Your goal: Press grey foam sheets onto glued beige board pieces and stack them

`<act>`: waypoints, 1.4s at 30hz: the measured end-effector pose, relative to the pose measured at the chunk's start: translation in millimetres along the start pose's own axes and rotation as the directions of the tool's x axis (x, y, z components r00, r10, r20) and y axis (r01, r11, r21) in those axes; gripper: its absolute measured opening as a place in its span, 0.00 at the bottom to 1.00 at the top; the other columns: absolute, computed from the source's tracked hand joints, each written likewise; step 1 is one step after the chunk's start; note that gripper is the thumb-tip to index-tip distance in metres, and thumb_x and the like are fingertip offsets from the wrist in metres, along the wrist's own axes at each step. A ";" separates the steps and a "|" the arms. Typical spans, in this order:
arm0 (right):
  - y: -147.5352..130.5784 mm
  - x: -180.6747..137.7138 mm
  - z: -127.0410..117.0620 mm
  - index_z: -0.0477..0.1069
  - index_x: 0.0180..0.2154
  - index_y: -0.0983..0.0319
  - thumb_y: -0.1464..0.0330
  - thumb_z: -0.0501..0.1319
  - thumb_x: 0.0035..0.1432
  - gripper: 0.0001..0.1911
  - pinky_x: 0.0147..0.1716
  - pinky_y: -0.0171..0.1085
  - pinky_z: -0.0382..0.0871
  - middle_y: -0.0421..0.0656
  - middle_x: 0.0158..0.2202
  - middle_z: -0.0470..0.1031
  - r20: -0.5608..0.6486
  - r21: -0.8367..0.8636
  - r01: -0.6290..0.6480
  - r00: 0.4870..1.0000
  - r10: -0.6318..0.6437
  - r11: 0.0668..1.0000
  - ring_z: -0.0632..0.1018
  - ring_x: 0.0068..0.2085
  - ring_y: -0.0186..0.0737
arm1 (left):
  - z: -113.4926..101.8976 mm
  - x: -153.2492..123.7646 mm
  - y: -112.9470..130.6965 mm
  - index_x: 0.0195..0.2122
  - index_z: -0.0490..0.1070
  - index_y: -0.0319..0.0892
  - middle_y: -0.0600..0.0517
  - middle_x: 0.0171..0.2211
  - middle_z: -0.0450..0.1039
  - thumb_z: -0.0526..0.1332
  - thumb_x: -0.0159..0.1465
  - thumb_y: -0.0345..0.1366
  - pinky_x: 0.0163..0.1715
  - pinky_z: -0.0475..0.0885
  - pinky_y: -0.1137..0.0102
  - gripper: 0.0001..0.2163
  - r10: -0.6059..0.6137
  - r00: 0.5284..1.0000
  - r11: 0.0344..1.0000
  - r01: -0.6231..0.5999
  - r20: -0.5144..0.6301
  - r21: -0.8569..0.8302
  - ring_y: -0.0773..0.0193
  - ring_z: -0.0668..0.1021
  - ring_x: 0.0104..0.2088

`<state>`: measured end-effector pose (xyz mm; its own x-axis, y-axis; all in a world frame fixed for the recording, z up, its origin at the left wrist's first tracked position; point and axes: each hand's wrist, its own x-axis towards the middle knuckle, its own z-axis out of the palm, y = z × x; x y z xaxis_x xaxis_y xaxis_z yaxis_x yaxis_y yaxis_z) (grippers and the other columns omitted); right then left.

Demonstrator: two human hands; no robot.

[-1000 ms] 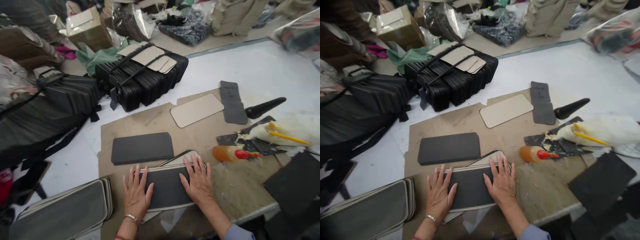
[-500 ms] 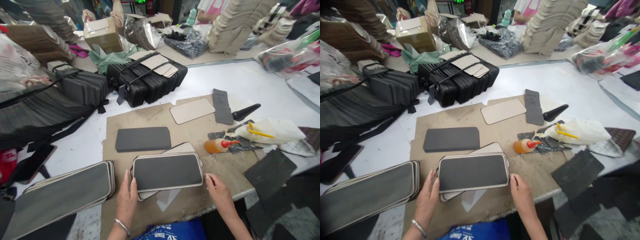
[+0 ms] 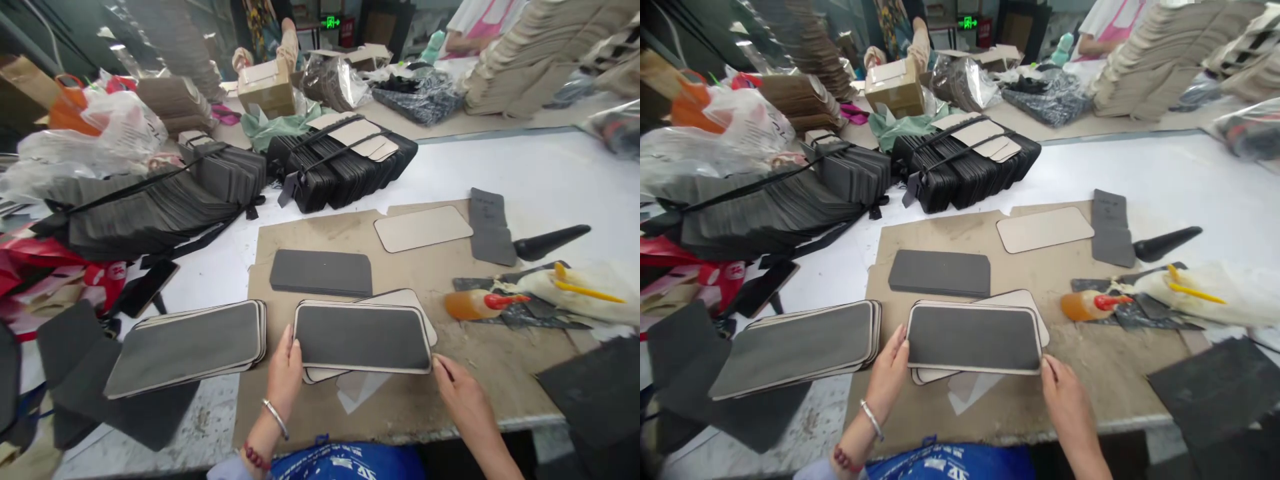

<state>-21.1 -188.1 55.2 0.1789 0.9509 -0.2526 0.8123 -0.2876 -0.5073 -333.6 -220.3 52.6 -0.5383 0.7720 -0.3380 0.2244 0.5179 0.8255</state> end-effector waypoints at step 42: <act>6.3 24.9 5.0 0.67 0.30 0.60 0.50 0.59 0.44 0.21 0.20 0.35 0.70 0.39 0.23 0.72 0.250 0.403 -0.329 0.937 0.243 0.854 0.75 0.24 0.41 | 0.4 5.7 23.6 0.27 0.70 0.38 0.52 0.23 0.73 0.65 0.47 0.46 0.29 0.68 0.71 0.15 -0.187 0.942 0.813 0.308 0.278 -0.494 0.64 0.73 0.27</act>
<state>-14.3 -166.8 41.6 0.2258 0.7929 -0.5660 0.4119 -0.6042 -0.6821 -331.1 -203.6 70.0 -0.3228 0.7330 -0.5988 -0.3845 0.4765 0.7906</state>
